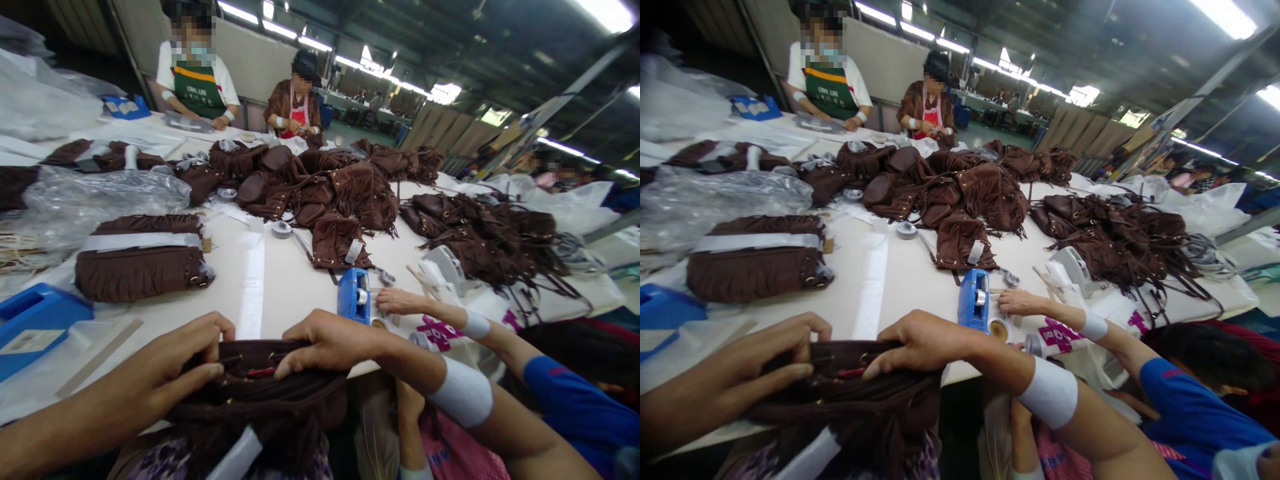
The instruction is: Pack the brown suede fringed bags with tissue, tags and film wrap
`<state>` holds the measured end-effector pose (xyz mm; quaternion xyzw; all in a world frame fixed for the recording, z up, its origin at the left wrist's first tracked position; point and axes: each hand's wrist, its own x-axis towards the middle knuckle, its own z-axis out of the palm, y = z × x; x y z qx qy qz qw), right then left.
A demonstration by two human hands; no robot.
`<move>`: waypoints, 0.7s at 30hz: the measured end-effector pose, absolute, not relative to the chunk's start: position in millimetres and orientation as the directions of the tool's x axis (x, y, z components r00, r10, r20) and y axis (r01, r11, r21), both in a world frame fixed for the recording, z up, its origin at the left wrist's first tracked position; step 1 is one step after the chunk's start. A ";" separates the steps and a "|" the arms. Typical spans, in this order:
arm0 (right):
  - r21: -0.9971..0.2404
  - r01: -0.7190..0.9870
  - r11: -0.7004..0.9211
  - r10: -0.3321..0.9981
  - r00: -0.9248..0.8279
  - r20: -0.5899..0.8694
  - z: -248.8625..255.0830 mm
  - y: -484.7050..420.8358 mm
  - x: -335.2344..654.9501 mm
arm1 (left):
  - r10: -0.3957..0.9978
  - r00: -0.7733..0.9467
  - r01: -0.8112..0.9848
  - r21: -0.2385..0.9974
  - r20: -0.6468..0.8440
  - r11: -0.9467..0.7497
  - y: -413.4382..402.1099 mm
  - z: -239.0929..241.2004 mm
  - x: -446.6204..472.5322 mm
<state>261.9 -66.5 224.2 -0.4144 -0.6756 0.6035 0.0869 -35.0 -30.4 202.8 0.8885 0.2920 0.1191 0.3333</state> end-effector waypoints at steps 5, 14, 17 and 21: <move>-0.835 0.401 -0.377 0.659 -0.517 -0.546 217.9 -52.7 276.8 | 0.597 0.802 0.442 0.687 -0.014 -0.577 -26.9 209.2 -38.6; -0.814 0.565 -0.138 0.757 -0.470 -0.454 193.1 -40.9 295.4 | 0.418 0.904 0.349 0.719 -0.090 -0.601 -20.5 186.6 -34.6; -0.685 0.702 0.194 0.883 -0.428 -0.190 208.1 -47.0 287.0 | 0.430 0.900 0.346 0.723 -0.075 -0.598 -15.6 183.6 -31.3; -0.444 0.740 0.506 0.849 -0.519 0.102 235.8 -70.5 253.0 | 0.404 0.913 0.302 0.760 -0.057 -0.575 -17.3 183.5 -27.0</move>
